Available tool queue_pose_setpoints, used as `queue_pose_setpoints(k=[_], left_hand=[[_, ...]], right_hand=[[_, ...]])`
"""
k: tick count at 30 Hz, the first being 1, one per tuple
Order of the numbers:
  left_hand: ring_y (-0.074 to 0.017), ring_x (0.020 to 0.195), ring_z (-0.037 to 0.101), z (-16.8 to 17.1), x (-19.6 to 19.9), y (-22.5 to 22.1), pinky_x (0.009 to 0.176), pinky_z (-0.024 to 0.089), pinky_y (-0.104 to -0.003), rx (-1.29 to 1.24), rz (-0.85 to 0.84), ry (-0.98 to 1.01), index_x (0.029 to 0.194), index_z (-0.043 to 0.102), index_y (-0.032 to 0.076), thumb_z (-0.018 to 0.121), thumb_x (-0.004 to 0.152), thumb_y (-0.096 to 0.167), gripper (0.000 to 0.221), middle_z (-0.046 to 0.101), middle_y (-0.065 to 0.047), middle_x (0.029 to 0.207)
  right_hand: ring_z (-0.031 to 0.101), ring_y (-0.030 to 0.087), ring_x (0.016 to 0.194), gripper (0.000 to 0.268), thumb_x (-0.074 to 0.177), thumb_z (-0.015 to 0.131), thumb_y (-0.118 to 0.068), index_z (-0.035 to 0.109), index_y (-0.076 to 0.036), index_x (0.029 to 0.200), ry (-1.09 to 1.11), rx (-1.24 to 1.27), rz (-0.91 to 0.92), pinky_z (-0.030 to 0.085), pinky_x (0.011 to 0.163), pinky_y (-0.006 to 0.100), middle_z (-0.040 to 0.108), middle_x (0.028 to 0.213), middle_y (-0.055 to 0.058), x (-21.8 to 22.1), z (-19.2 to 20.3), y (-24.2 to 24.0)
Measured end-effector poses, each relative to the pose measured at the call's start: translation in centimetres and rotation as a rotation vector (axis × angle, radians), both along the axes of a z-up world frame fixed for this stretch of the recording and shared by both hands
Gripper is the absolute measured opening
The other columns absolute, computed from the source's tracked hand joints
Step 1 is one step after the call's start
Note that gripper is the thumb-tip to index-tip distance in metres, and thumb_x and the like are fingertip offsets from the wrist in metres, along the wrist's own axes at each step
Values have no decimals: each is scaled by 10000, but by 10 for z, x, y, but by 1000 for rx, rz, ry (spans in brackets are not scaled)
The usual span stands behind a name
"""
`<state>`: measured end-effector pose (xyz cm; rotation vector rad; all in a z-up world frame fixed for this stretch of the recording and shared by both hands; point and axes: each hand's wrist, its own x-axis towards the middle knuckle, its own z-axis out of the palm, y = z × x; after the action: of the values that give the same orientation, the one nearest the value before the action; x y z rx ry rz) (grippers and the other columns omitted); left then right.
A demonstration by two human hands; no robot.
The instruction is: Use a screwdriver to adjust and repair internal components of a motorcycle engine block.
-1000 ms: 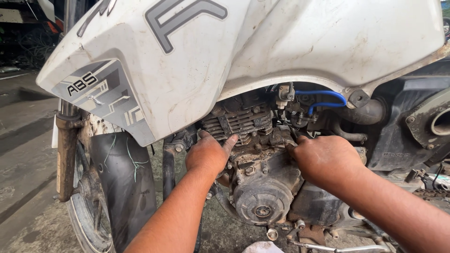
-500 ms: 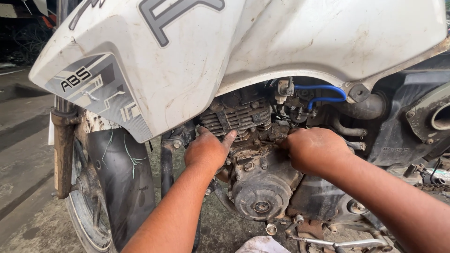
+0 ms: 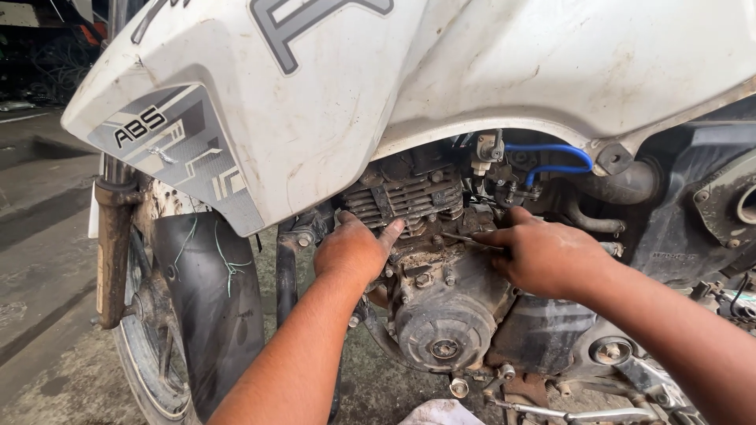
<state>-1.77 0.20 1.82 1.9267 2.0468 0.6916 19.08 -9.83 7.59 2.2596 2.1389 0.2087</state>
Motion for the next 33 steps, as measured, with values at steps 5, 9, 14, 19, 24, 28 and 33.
queue_pose_setpoints(k=[5,9,14,19,24,28,33], left_hand=[[-346,1168,679,-1,0,3,924,575,-462,12,4,4,1570,186,-71,483,903,787,1126,659,-232,1283],[-341,1161,684,5,1,-4,904,594,-458,-14,1,9,1591,150,-55,462,906,788,1130,667,-238,1268],[-337,1154,692,4,1,-3,898,597,-455,-10,2,8,1586,168,-59,456,909,789,1123,668,-232,1267],[-338,1158,688,4,1,-3,907,590,-455,-12,5,2,1586,167,-61,465,911,785,1123,664,-231,1273],[-342,1169,672,1,2,-3,903,596,-463,-23,-1,18,1594,131,-39,446,913,786,1115,628,-225,1310],[-333,1163,680,4,0,-2,912,590,-455,-8,0,18,1598,133,-46,444,913,793,1126,649,-226,1293],[-345,1149,688,2,2,-1,902,593,-463,-9,4,11,1591,151,-56,459,908,789,1129,659,-228,1278]], right_hand=[[684,257,1162,574,959,572,-236,488,-475,1475,-217,-42,15,576,980,413,487,1428,63,2,-2,-2],[697,269,1134,752,858,568,-26,521,-477,1458,-259,-54,74,605,934,408,393,1590,43,0,-7,1],[688,271,1152,701,855,585,-81,544,-477,1432,-232,-66,70,589,967,407,443,1553,38,-3,1,-12],[690,268,1171,743,849,565,-51,535,-487,1450,-256,-117,73,583,989,390,426,1578,66,-16,11,-19],[656,274,1228,547,906,530,-86,618,-326,1388,-333,-94,109,535,1047,398,358,1611,126,0,-13,14],[647,263,1223,516,930,545,-164,645,-373,1391,-292,-65,162,525,1032,402,541,1476,97,-1,5,9],[715,275,1132,413,907,555,-108,691,-219,1281,-352,-91,76,592,969,399,362,1609,121,-13,2,9]])
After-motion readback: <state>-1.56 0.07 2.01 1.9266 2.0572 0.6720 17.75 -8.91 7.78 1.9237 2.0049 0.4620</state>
